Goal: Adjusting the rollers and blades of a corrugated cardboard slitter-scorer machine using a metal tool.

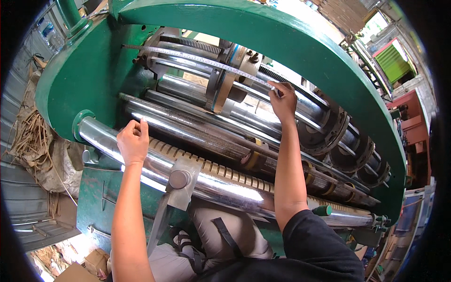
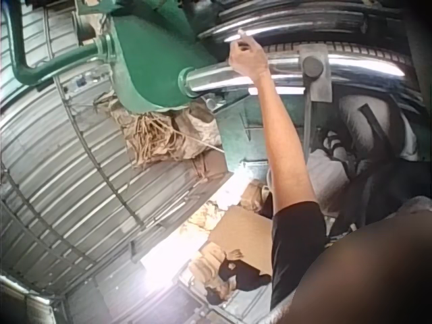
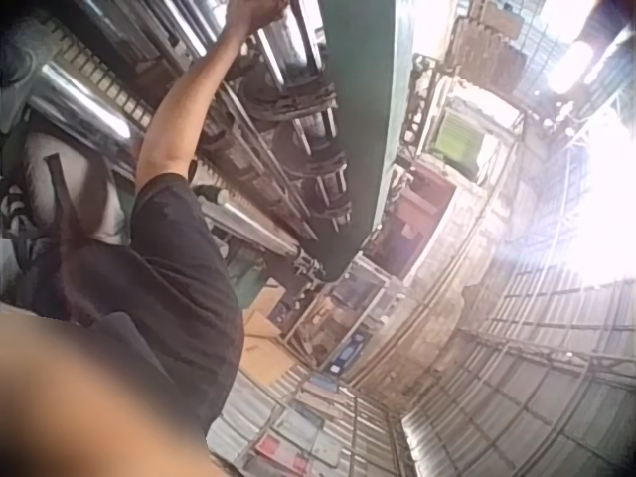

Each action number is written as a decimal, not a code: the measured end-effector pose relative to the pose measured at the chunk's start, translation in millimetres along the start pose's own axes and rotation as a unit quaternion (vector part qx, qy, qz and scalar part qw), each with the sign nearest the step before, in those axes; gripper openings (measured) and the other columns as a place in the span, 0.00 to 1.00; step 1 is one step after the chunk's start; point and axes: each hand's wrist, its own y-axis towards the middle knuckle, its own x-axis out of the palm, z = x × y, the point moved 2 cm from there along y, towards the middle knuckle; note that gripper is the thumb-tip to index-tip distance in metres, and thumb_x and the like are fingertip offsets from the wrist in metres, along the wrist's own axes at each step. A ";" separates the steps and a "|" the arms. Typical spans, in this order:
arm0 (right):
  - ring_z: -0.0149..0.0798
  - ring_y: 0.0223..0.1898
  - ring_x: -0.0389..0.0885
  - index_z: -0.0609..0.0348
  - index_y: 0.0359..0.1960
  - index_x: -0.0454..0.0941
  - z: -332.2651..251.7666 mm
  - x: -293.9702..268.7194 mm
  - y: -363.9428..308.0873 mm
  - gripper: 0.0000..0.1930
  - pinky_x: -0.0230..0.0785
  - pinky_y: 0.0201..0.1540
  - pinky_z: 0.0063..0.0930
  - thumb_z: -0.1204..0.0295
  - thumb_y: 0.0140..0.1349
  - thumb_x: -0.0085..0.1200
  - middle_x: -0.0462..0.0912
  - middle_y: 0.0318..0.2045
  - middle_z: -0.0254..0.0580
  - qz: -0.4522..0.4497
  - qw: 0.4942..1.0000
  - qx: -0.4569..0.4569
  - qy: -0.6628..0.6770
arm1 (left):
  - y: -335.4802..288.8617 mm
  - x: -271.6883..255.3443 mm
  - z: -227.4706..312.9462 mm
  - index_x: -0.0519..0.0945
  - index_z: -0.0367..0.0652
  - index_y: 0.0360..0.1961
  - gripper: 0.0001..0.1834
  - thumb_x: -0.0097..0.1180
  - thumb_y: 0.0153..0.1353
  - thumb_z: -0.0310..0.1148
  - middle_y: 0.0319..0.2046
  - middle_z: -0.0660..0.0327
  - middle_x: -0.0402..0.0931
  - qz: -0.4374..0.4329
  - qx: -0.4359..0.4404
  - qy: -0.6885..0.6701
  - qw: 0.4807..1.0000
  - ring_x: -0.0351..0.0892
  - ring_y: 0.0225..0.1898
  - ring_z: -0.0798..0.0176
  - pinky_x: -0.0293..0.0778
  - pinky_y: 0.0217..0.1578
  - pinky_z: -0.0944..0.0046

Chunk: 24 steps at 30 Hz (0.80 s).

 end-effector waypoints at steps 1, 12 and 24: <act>0.41 0.34 0.79 0.42 0.42 0.91 0.6 0.1 0.3 0.17 0.74 0.42 0.35 0.76 0.50 0.62 0.84 0.31 0.39 0.002 1.000 -0.002 -0.003 | 0.0 -0.1 0.3 0.74 0.40 0.19 0.25 0.61 0.67 0.46 0.14 0.57 0.72 0.000 0.001 0.001 1.000 0.72 0.20 0.52 0.68 0.26 0.51; 0.33 0.31 0.75 0.44 0.45 0.90 5.1 1.3 -1.9 0.18 0.69 0.38 0.26 0.79 0.53 0.61 0.82 0.33 0.36 0.002 1.000 -0.028 -0.009 | -1.0 0.8 0.3 0.73 0.38 0.19 0.26 0.60 0.68 0.46 0.13 0.57 0.69 0.009 0.012 -0.007 1.000 0.68 0.19 0.56 0.65 0.25 0.54; 0.24 0.29 0.70 0.48 0.50 0.88 34.1 -8.3 -1.9 0.16 0.66 0.33 0.24 0.72 0.60 0.59 0.78 0.28 0.26 -0.214 0.959 0.165 0.089 | 1.8 -0.4 2.7 0.75 0.38 0.19 0.25 0.60 0.68 0.46 0.13 0.55 0.71 0.030 0.020 -0.002 0.999 0.73 0.19 0.53 0.68 0.25 0.52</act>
